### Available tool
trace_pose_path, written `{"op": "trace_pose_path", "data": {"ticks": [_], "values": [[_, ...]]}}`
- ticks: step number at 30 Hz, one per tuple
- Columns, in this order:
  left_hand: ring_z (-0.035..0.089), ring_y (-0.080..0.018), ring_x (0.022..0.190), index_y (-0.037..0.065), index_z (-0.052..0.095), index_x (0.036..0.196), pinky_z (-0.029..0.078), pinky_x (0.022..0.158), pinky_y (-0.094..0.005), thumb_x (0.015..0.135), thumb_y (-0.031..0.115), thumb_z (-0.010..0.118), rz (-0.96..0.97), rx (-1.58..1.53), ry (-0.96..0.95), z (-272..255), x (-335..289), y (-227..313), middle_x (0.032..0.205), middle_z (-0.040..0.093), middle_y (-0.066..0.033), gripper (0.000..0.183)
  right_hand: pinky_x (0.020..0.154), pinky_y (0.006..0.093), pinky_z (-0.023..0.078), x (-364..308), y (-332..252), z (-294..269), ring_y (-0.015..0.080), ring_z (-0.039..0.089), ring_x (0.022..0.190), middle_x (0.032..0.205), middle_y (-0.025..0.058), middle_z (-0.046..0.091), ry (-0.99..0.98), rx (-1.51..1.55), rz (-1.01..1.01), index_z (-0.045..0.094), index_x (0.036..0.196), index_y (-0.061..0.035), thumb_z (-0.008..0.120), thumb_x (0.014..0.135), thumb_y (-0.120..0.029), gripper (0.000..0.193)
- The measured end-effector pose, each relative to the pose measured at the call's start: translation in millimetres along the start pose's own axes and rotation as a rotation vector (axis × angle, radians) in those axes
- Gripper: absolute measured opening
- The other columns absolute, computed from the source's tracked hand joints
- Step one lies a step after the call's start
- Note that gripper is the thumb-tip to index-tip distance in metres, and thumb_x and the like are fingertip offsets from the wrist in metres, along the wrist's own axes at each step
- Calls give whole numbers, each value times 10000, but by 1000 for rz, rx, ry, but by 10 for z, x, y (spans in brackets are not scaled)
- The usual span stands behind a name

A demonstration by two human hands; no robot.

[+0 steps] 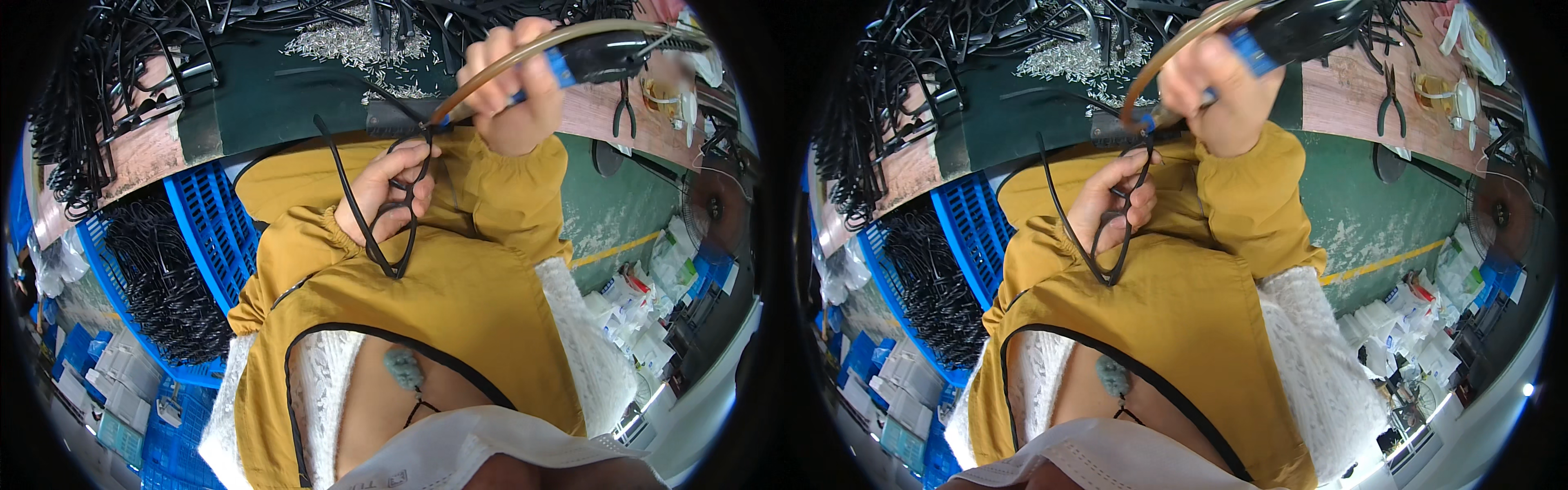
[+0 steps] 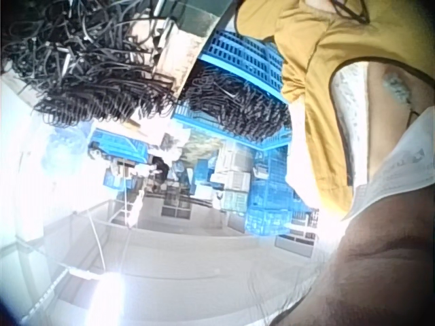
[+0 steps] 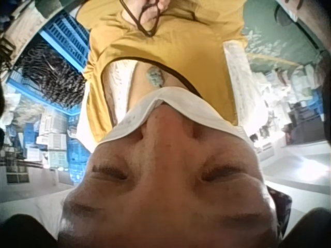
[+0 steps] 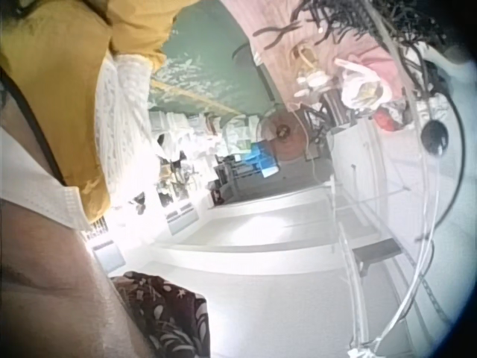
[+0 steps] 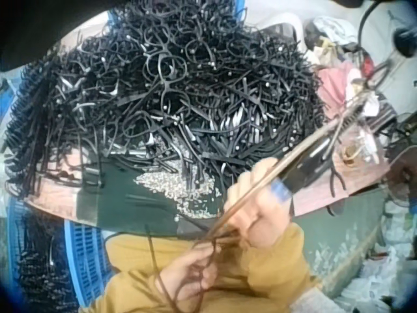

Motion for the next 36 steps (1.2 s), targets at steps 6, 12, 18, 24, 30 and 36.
{"op": "trace_pose_path", "data": {"ticks": [6,12,18,24,30,36], "values": [[640,-165,754,-21,579,1344,496,610,-250,979,287,520,520,112,-82,-13,-450,788,817,618,-63,481,411,238,323,400,-204,-528,92,410,489,681,-24,445,319,92,-329,563,1046,-139,613,1036,-237,110],[622,-180,1057,-61,559,1322,543,908,-316,876,-70,642,1048,331,41,121,-624,1018,1072,601,-83,453,400,221,302,454,-104,-543,68,381,468,649,-45,421,218,580,-259,569,1043,-172,617,1029,-215,67],[630,-307,1170,17,592,1056,546,967,-391,943,-128,556,1377,882,140,498,-679,720,1157,575,-170,187,432,252,329,304,-78,-225,102,422,539,707,-26,416,30,100,-46,516,1121,-154,633,1028,-257,182],[686,-363,1136,20,629,1154,540,958,-370,888,-178,560,1275,1083,214,312,-658,543,1376,596,-291,338,452,264,346,219,12,-175,114,431,546,710,-7,418,9,92,1,501,1167,-152,636,1023,-220,209],[701,-404,1121,4,626,1134,560,893,-344,808,-205,575,1378,1254,207,395,-681,495,1362,598,-348,390,451,256,348,222,21,-160,116,452,525,697,3,443,134,11,-22,514,1118,-129,642,1012,-188,176],[730,-384,1039,-8,634,1102,570,832,-340,795,-199,576,1407,1226,228,284,-639,448,1373,593,-352,366,437,269,363,225,113,-104,134,494,499,665,35,496,97,27,51,555,988,-85,676,969,-125,128]]}}
Point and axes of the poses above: each hand's wrist, its own x-axis towards the middle knuckle, its own z-axis out of the palm, y = z × x, the point moved 9 cm from there along x, towards the middle knuckle
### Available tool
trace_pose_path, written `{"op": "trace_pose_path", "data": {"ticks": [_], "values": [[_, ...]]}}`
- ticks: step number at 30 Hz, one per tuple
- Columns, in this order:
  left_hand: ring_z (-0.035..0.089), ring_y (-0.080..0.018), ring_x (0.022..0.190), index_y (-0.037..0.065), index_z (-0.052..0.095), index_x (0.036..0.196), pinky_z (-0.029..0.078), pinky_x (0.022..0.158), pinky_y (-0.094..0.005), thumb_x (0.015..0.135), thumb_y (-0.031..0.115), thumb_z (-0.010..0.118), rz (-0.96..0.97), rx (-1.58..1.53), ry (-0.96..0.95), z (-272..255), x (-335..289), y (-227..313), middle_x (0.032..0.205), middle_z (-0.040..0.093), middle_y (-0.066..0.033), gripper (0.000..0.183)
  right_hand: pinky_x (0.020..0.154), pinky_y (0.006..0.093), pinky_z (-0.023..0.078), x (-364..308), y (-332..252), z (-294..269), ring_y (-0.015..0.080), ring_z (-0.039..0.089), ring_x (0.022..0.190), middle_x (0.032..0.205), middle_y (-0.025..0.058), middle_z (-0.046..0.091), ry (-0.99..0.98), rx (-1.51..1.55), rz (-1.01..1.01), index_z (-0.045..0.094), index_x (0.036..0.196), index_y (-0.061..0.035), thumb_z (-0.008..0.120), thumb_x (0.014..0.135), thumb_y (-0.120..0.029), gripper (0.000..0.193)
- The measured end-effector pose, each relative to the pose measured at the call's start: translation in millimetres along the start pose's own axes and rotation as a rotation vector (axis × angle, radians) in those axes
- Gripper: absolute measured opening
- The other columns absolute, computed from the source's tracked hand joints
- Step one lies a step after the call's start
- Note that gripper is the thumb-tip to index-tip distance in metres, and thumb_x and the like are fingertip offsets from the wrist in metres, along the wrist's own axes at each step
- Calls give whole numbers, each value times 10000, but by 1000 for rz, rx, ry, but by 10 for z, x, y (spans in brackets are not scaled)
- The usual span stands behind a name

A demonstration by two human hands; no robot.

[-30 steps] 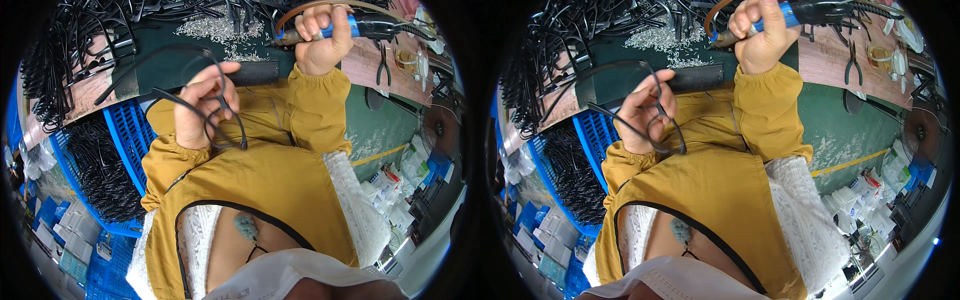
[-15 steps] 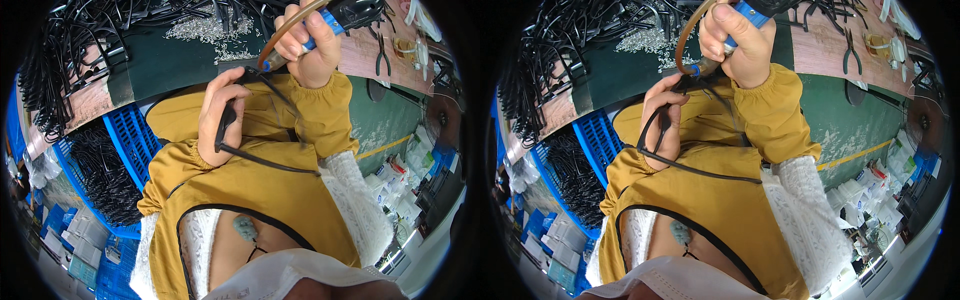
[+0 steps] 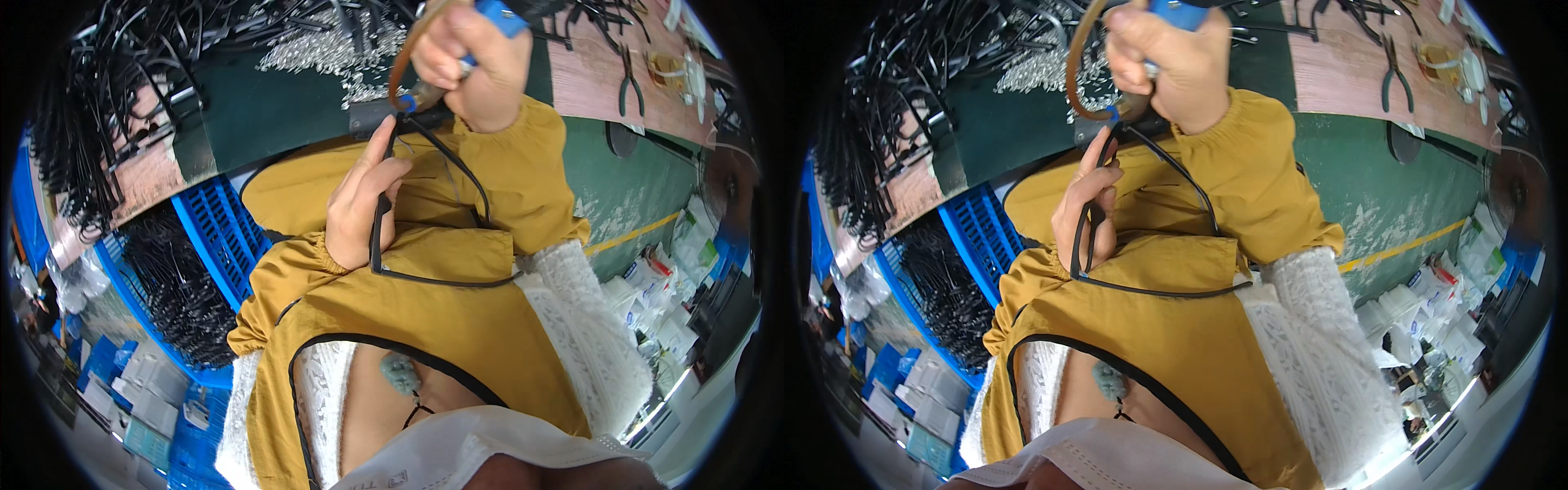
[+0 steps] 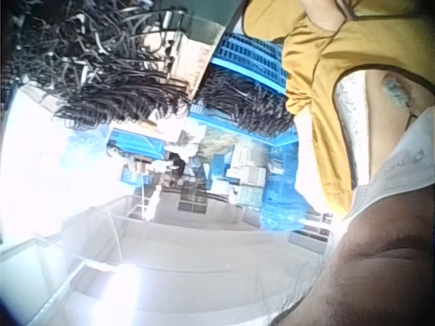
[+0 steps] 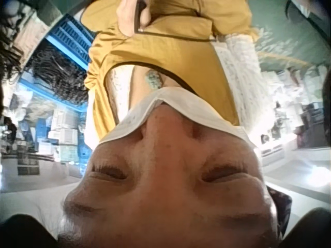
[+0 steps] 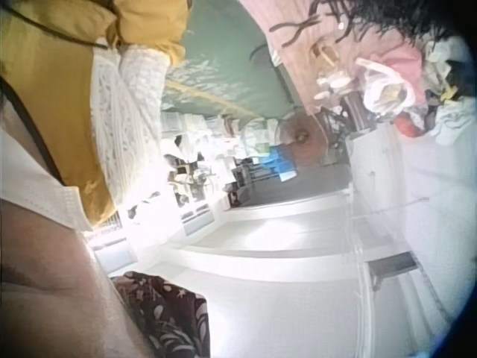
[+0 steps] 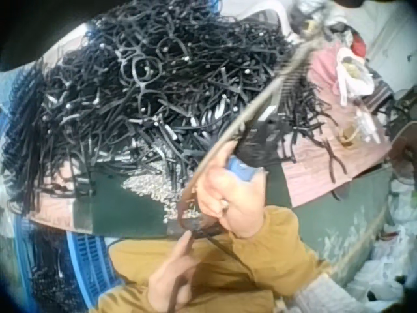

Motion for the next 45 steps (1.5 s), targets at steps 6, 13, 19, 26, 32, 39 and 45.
{"op": "trace_pose_path", "data": {"ticks": [6,13,19,26,32,39,45], "values": [[728,-358,1027,-17,621,1105,573,825,-330,833,-160,569,71,-174,-21,4,88,62,1343,604,-334,312,401,274,387,-94,201,-30,106,525,471,639,42,569,298,-2,230,573,853,-70,712,929,-77,159],[712,-347,1038,-29,602,1119,575,841,-326,879,-109,568,61,-136,14,68,369,89,1296,619,-312,255,373,302,369,-371,-368,96,130,485,410,537,43,510,339,107,-67,550,942,-46,796,787,-70,292],[708,-339,1019,-33,582,1130,582,840,-327,906,-78,576,39,-244,-31,172,606,-174,1226,637,-287,229,404,285,401,-665,-496,62,108,506,458,586,9,511,190,-291,111,544,959,-50,755,818,-107,261],[709,-329,969,-36,548,1148,595,827,-329,938,-41,594,-7,-373,-142,108,867,57,1093,671,-243,216,382,269,375,-384,-900,96,99,479,463,641,17,515,460,41,38,579,878,-31,766,849,-82,196],[717,-313,850,1,449,1281,627,740,-362,935,-38,634,-319,-336,505,-1240,275,-193,939,664,-181,395,486,241,395,-242,-743,-612,97,497,565,710,6,536,379,-2,98,601,929,-59,609,999,-153,117],[618,-170,772,-9,420,1326,514,713,-295,984,6,497,-351,331,926,-2624,-707,216,899,584,-85,351,460,208,316,-164,-741,-1147,74,405,571,747,-11,421,103,-4,-20,540,1123,-65,608,1016,-169,165],[673,-407,860,45,429,1363,516,832,-477,891,176,546,-690,844,921,-3012,-546,45,968,659,-188,503,456,203,330,-116,-711,-850,70,399,580,767,-14,413,-26,35,-23,499,1193,-66,622,1014,-175,243]]}}
Point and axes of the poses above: each hand's wrist, its own x-axis towards the middle knuckle, its own z-axis out of the palm, y = z × x, the point moved 9 cm from there along x, towards the middle knuckle
